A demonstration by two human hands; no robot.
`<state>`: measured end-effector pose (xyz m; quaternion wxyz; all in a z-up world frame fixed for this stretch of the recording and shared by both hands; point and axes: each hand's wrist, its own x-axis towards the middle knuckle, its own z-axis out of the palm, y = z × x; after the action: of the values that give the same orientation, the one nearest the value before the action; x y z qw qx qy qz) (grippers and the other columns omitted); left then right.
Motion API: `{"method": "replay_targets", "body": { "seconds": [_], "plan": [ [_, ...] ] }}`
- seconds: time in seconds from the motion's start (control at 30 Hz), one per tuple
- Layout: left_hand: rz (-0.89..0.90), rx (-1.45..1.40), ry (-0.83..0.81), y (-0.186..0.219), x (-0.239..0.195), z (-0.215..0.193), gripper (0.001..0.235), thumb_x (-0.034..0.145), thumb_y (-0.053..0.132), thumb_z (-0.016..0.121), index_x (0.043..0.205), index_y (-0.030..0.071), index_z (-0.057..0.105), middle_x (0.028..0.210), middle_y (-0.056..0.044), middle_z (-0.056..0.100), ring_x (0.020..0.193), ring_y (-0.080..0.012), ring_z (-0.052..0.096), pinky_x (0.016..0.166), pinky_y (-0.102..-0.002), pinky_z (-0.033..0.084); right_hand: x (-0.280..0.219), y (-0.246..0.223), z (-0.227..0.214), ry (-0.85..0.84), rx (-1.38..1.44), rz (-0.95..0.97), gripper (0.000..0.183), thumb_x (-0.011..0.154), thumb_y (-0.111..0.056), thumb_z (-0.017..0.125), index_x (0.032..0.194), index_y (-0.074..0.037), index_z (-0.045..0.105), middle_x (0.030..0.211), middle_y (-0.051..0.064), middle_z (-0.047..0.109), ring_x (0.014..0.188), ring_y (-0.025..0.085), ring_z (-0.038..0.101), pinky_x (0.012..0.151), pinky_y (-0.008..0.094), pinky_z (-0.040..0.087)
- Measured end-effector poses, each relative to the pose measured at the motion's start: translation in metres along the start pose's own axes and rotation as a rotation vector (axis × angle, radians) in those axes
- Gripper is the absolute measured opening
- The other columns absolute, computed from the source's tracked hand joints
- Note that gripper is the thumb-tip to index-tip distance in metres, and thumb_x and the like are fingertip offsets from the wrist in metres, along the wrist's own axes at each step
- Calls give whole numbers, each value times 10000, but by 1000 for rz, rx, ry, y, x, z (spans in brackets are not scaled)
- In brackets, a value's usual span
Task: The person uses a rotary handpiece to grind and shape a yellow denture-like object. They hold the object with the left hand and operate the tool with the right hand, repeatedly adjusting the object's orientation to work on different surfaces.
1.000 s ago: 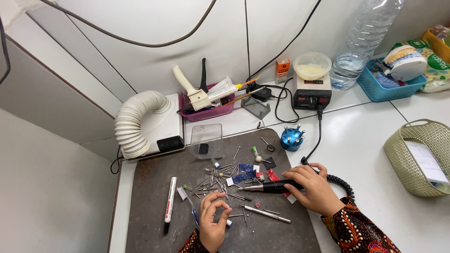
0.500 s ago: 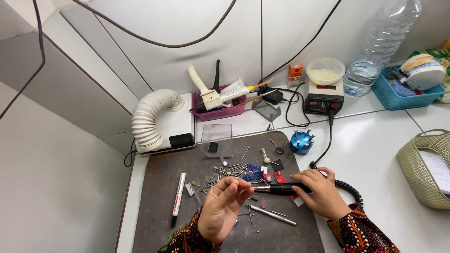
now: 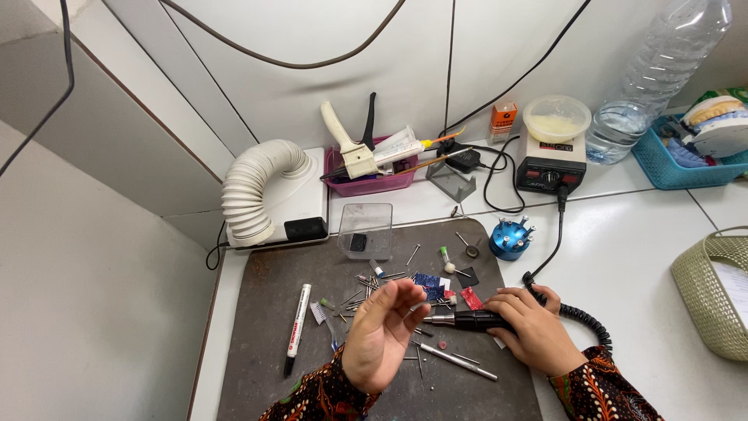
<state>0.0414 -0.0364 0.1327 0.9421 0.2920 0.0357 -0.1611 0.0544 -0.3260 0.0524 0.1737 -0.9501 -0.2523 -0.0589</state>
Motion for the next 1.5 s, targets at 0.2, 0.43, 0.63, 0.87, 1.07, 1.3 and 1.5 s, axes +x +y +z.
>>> {"method": "replay_targets", "body": {
  "seconds": [0.2, 0.43, 0.63, 0.87, 1.07, 1.3, 1.5],
  "plan": [
    [333, 515, -110, 5, 29, 4, 305, 952, 253, 693, 1222, 113, 666, 1163, -83, 712, 1094, -199, 648, 1016, -384, 524, -3, 3, 7, 156, -40, 47, 371, 801, -253, 734, 1162, -203, 663, 1125, -46, 712, 1144, 118, 609, 1098, 508, 200],
    [821, 1926, -370, 5, 34, 3, 358, 911, 316, 744, 1224, 151, 689, 1177, -9, 709, 1090, -219, 667, 1123, -581, 348, -2, 0, 2, 145, -18, 53, 394, 798, -266, 749, 1171, -178, 657, 1118, -34, 711, 1164, 151, 595, 1079, 508, 228],
    [889, 1878, -374, 8, 31, 6, 347, 921, 312, 724, 1220, 138, 691, 1181, -5, 716, 1098, -211, 674, 1137, -581, 337, 5, -6, -11, 117, 40, 29, 400, 823, -302, 765, 1171, -130, 668, 1188, 60, 692, 1210, 263, 556, 1057, 497, 310],
    [984, 1819, -363, 15, 19, 12, 311, 955, 300, 689, 1212, 124, 694, 1171, -3, 728, 1065, -195, 696, 1156, -600, 329, -49, 22, -37, 714, -12, 46, 266, 887, -189, 730, 1133, -95, 696, 1149, 80, 730, 1195, 246, 642, 1084, 420, 467],
    [1013, 1794, -357, 15, 18, 17, 302, 971, 313, 667, 1204, 123, 697, 1149, -5, 745, 1023, -183, 722, 1156, -608, 328, -161, 79, -43, 1221, -303, 407, 31, 1105, 10, 636, 1134, 18, 627, 1082, 126, 673, 964, 188, 651, 866, 267, 559],
    [1014, 1781, -363, 16, 14, 17, 308, 970, 307, 659, 1205, 111, 694, 1139, -11, 747, 1014, -187, 724, 1158, -613, 332, -234, 164, -38, 995, -357, 976, 333, 1012, -13, 596, 1342, 33, 609, 1405, 190, 532, 1283, 286, 538, 1062, 393, 481],
    [1023, 1758, -380, 15, 15, 18, 308, 971, 303, 660, 1210, 112, 695, 1144, -19, 747, 1031, -195, 725, 1151, -614, 333, -238, 236, -42, 551, -753, 1165, 555, 874, -277, 714, 1388, -87, 627, 1483, 172, 507, 1353, 370, 330, 1124, 544, 300]
  ]
}}
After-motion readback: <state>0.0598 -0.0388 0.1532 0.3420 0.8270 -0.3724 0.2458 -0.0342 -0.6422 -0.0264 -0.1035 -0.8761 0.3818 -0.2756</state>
